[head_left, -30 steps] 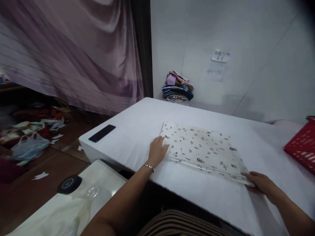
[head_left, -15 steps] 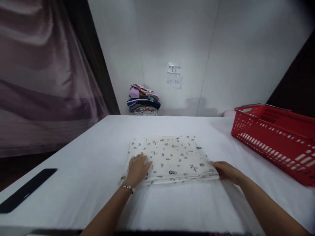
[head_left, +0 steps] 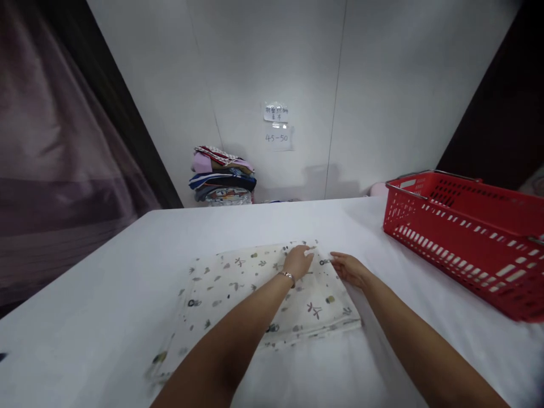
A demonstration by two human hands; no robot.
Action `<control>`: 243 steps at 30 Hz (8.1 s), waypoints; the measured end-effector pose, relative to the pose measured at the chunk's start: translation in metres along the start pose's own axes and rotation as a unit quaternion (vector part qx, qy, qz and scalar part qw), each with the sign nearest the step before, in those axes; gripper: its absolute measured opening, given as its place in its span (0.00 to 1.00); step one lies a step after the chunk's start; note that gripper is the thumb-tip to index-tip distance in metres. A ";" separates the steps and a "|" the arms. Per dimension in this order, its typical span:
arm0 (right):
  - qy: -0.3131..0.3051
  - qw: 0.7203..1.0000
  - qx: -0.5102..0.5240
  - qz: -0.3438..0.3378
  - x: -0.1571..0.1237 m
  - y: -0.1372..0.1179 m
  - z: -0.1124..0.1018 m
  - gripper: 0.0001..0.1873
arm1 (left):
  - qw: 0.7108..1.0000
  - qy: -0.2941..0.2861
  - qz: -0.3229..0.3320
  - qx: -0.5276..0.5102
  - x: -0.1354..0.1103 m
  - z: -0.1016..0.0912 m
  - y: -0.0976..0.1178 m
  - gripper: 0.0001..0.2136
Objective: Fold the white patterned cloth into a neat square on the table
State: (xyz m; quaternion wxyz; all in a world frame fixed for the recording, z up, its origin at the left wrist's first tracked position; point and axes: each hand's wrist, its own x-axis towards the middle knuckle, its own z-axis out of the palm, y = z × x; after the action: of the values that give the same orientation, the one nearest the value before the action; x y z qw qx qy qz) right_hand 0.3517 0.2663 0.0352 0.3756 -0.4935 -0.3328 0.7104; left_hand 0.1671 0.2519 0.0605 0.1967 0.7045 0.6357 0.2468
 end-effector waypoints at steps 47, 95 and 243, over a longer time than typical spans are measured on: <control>0.053 0.866 -0.464 -0.177 0.104 -0.026 0.036 0.07 | 0.958 -0.038 -0.232 -0.164 0.057 0.029 0.003 0.08; 0.123 0.799 -0.547 -0.217 0.110 -0.033 -0.014 0.09 | 0.957 -0.110 0.150 0.223 0.039 0.025 -0.046 0.32; 0.033 0.976 -0.216 -0.011 -0.089 0.049 -0.031 0.15 | 0.940 -0.111 0.287 0.144 -0.138 0.029 0.041 0.09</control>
State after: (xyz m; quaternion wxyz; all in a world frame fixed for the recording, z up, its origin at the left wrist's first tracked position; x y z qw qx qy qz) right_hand 0.3913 0.1682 0.0251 0.2785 -0.5821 -0.4711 0.6013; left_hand 0.2071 0.1115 0.0479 0.0838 0.9009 0.4090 0.1189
